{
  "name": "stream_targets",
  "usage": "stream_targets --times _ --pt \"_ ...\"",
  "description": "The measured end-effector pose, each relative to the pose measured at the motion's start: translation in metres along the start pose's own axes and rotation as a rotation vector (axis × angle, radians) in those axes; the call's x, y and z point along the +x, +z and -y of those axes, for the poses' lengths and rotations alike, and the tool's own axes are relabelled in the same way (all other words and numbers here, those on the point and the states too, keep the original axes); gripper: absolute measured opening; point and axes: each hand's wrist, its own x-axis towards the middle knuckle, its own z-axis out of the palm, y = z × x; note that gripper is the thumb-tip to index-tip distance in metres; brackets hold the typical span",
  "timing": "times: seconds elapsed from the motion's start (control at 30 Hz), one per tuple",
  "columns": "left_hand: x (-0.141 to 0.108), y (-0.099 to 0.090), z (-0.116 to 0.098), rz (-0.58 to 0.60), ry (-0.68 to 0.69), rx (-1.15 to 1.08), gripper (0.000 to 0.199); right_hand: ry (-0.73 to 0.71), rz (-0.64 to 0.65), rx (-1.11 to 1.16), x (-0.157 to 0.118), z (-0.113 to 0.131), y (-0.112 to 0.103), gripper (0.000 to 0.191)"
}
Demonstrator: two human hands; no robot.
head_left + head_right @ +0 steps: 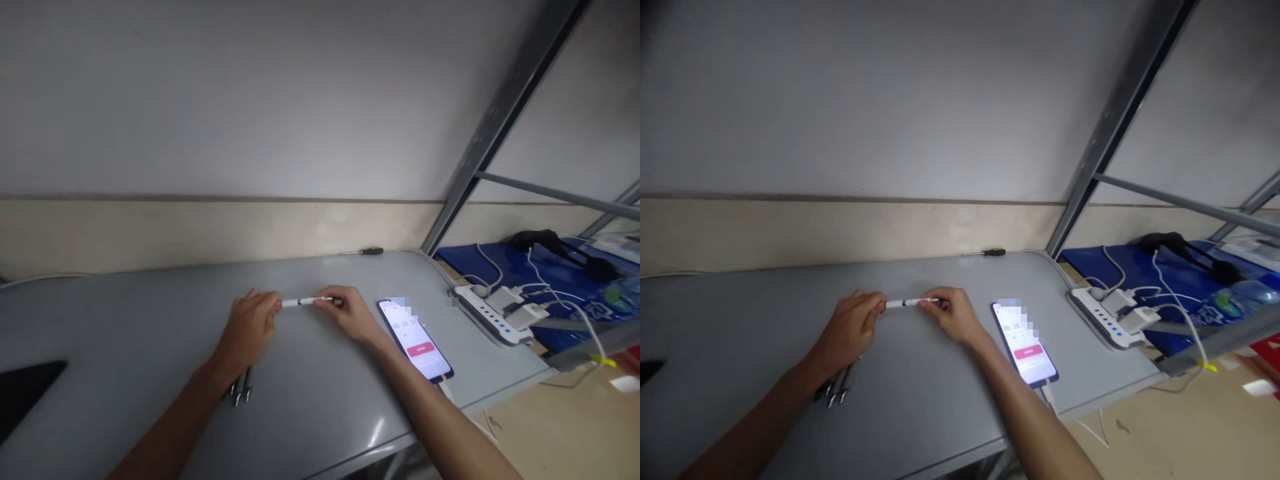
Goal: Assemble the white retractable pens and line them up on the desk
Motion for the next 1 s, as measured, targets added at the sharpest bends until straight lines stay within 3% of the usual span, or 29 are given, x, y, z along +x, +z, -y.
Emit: stream_targets --times 0.07,0.23,0.33,0.53,0.63,0.87,0.93,1.0 --pt "0.000 0.002 -0.001 0.015 -0.014 -0.022 0.025 0.022 -0.011 0.034 0.001 -0.003 0.000 0.028" --pt "-0.002 0.004 -0.009 0.050 0.000 -0.003 0.030 0.132 0.115 -0.032 0.001 -0.002 -0.001 0.042" --pt "-0.003 0.005 -0.010 0.070 -0.003 -0.001 0.031 0.063 0.050 0.025 0.001 0.000 -0.002 0.023" --pt "-0.002 0.001 -0.016 0.155 -0.011 0.000 0.032 0.107 0.091 -0.070 0.002 -0.002 -0.004 0.027" --pt "-0.003 -0.002 -0.020 0.201 -0.008 -0.001 0.030 0.051 0.096 -0.054 0.002 -0.002 -0.004 0.015" --pt "-0.004 0.000 -0.015 0.211 0.040 0.013 0.027 -0.008 0.121 -0.214 0.002 -0.005 -0.002 0.018" --pt "-0.004 0.002 -0.014 0.218 0.048 0.037 0.028 -0.066 0.095 -0.260 0.002 -0.006 -0.002 0.010" --pt "-0.004 0.002 -0.014 0.219 0.058 0.068 0.029 -0.114 0.061 -0.295 0.002 -0.007 -0.001 0.015"
